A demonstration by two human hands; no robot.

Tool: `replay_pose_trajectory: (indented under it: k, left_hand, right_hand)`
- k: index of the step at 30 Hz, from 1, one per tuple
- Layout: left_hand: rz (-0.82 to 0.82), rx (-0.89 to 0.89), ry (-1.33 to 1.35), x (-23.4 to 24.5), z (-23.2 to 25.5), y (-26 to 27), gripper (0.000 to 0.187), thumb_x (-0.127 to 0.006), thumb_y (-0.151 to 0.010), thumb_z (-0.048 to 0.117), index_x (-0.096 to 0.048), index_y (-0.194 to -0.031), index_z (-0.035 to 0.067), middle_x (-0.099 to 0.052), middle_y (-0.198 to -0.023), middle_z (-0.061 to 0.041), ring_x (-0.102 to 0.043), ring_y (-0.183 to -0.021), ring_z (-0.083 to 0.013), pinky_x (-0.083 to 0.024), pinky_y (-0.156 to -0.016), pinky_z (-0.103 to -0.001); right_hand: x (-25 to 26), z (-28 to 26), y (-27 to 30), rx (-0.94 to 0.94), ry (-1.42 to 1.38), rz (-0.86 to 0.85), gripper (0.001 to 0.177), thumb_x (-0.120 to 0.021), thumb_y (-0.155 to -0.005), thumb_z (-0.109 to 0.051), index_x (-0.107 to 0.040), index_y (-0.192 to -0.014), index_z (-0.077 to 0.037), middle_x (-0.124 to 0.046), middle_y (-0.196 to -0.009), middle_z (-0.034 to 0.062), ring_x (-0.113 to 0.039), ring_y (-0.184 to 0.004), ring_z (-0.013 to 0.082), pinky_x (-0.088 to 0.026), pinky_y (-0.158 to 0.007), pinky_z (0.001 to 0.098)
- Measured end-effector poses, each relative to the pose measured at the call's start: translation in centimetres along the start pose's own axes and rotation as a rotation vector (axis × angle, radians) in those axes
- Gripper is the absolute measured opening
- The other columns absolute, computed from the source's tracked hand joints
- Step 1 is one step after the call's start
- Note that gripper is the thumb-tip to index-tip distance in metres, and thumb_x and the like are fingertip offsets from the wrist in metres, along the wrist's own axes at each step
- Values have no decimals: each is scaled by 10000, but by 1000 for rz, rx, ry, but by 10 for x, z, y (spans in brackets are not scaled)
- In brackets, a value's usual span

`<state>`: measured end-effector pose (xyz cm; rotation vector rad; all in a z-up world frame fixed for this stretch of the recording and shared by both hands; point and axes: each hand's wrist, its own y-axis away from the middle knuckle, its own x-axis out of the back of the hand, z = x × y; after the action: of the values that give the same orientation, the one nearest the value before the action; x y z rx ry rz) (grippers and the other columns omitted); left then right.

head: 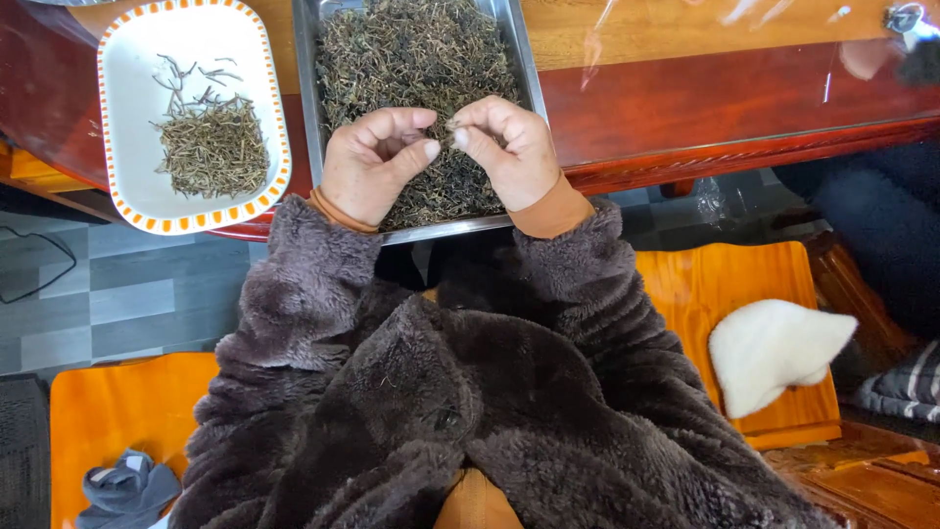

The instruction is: Sorting dried tea leaves by hand to remove stems and impurities into a separate bowl.

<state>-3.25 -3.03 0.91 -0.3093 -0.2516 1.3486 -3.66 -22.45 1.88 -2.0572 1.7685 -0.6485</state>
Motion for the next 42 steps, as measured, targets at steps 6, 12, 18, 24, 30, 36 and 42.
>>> replay_pose_trajectory:
  k: [6, 12, 18, 24, 30, 36, 42]
  left_hand:
    - [51, -95, -169, -1, -8, -4, 127, -843, -899, 26, -806, -1019, 42, -704, -792, -93, -634, -640, -107, -556, -545, -249]
    - [80, -106, -258, 6, -2, -4, 57, -830, -909, 43, -810, -947, 80, -678, -759, -68, -638, -608, -141, -550, -530, -267]
    - [71, -111, -263, 10, -5, -3, 57, -771, -948, 43, -778, -899, 71, -624, -680, -76, -589, -566, -161, -498, -505, -297]
    - [101, -29, -12, 16, -8, -2, 91, -676, -983, -7, -701, -902, 27, -660, -680, -84, -590, -596, -103, -488, -522, -204]
    - [132, 225, 571, 25, -5, -1, 39, -603, -948, 0, -621, -914, -6, -744, -909, -238, -761, -654, -198, -549, -439, -196]
    - [94, 282, 657, 30, -9, -1, 34, -598, -951, 18, -619, -926, 10, -758, -931, -238, -781, -693, -211, -564, -460, -205]
    - [119, 254, 667, 39, -11, -3, 45, -597, -965, 71, -600, -929, 45, -758, -892, -204, -759, -645, -174, -535, -446, -188]
  right_hand:
    - [-14, -11, -3, 77, 230, -29, 37, -715, -957, -38, -747, -976, -35, -702, -760, 112, -672, -721, 224, -553, -744, 371]
    - [-16, -21, -9, 113, 274, -43, 89, -684, -960, 12, -755, -934, -34, -676, -696, 90, -617, -658, 208, -538, -731, 346]
    - [-17, -22, -13, 171, 341, -66, 117, -657, -957, 36, -748, -928, -31, -679, -695, 87, -649, -645, 247, -530, -729, 359]
    - [-13, -15, -10, 155, 348, -68, 95, -671, -946, 37, -739, -924, -26, -694, -722, 113, -670, -663, 295, -540, -716, 392]
    - [-15, -21, -6, 91, 293, -32, 96, -678, -944, 16, -748, -975, -42, -709, -762, 109, -672, -705, 268, -543, -755, 382]
    - [-15, -16, -7, 94, 336, -53, 109, -737, -891, 45, -756, -955, -42, -729, -758, 97, -664, -686, 264, -541, -745, 380]
    - [22, 17, -7, 197, 598, 6, 101, -747, -921, -65, -776, -923, -161, -724, -807, 17, -662, -753, 268, -493, -800, 386]
